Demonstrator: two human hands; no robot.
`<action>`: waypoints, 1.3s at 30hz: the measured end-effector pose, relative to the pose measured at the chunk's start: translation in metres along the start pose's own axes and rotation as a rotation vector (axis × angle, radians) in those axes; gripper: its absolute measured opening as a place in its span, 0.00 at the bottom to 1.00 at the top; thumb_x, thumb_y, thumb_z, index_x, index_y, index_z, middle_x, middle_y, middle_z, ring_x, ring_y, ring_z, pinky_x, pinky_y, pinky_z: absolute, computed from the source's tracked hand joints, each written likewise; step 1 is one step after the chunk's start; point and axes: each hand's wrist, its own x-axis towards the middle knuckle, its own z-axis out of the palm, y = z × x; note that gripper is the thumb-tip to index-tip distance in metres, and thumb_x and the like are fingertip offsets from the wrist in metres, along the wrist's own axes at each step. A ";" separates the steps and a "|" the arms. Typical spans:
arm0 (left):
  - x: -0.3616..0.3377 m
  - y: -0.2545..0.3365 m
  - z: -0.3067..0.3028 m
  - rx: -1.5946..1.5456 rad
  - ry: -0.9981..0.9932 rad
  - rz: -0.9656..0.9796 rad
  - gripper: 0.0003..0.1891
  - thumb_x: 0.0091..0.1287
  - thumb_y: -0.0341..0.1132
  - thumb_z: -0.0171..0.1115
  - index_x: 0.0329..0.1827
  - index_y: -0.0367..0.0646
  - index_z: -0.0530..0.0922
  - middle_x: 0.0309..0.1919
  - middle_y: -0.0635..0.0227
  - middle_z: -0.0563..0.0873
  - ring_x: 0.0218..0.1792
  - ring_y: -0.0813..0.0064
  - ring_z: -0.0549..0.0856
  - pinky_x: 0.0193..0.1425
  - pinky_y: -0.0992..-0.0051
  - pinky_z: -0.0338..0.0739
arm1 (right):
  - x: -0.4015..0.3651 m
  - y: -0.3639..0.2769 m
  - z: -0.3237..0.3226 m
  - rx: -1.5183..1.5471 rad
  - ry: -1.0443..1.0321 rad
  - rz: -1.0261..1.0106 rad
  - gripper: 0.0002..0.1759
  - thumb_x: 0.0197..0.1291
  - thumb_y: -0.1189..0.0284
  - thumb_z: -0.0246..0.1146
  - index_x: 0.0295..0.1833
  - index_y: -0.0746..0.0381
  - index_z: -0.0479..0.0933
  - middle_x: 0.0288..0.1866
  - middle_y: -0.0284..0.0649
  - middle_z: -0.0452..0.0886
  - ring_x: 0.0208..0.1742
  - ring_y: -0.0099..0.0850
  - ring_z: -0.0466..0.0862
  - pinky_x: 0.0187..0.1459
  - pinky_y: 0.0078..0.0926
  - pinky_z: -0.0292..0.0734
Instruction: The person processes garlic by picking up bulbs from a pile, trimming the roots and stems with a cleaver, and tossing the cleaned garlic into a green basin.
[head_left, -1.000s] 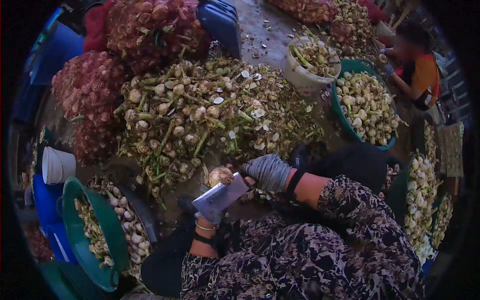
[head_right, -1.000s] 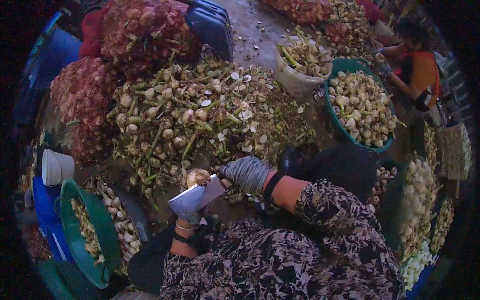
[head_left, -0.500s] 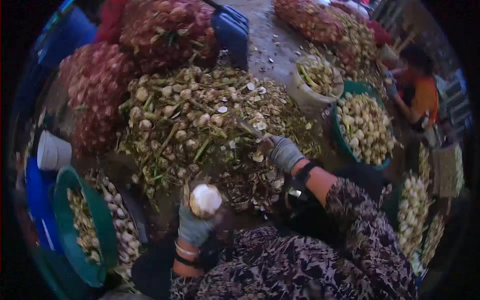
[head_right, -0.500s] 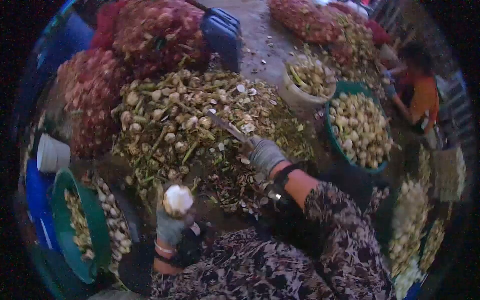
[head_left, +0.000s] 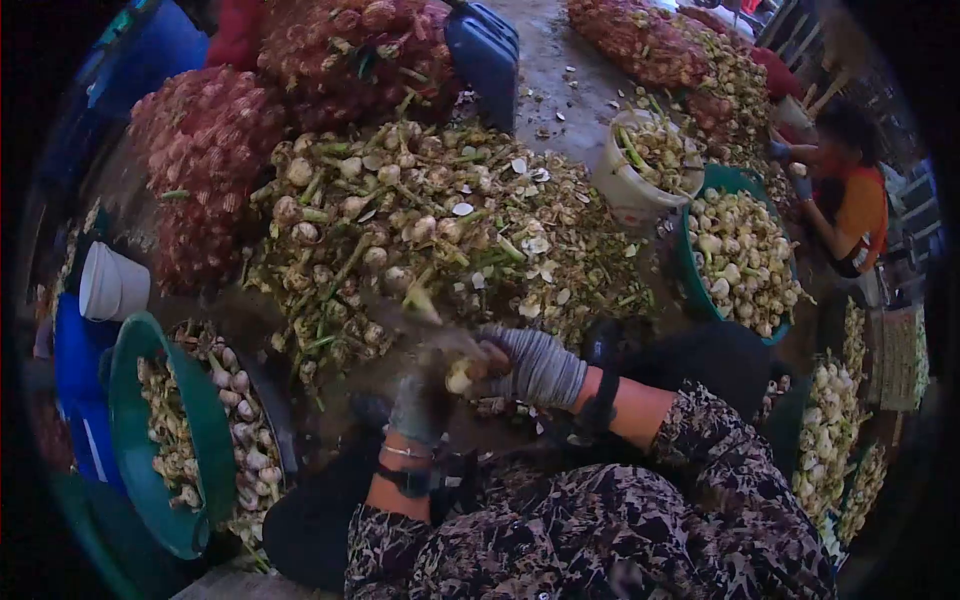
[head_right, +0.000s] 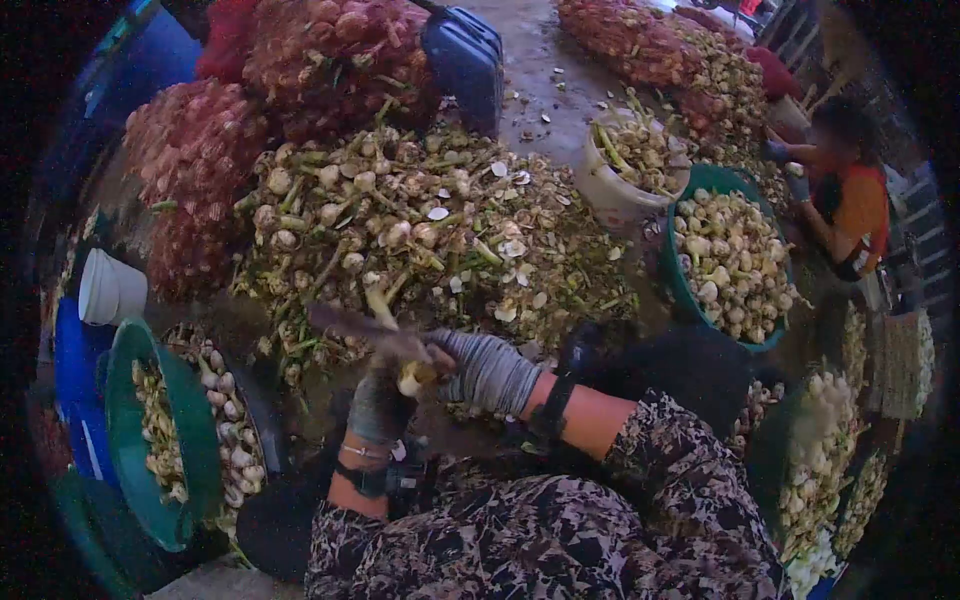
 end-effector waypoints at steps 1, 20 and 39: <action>0.007 -0.004 0.017 -0.812 -0.108 0.072 0.25 0.68 0.44 0.59 0.62 0.36 0.72 0.55 0.52 0.81 0.49 0.61 0.84 0.52 0.66 0.81 | 0.000 -0.002 -0.003 -0.002 -0.003 0.000 0.20 0.56 0.64 0.71 0.51 0.57 0.74 0.39 0.39 0.83 0.38 0.37 0.84 0.44 0.32 0.78; -0.058 0.001 -0.178 -1.840 0.973 0.331 0.30 0.68 0.51 0.59 0.67 0.42 0.69 0.59 0.58 0.79 0.59 0.55 0.79 0.64 0.48 0.74 | 0.007 0.020 -0.059 -0.594 -0.093 0.463 0.11 0.64 0.64 0.58 0.45 0.59 0.76 0.39 0.51 0.83 0.41 0.52 0.82 0.42 0.46 0.75; 0.235 -0.093 0.041 -0.172 0.397 -0.315 0.21 0.66 0.37 0.61 0.62 0.44 0.76 0.60 0.55 0.80 0.61 0.55 0.78 0.63 0.55 0.71 | 0.032 0.016 -0.055 -0.209 0.191 0.509 0.17 0.57 0.62 0.66 0.48 0.60 0.78 0.36 0.53 0.82 0.40 0.53 0.82 0.41 0.43 0.77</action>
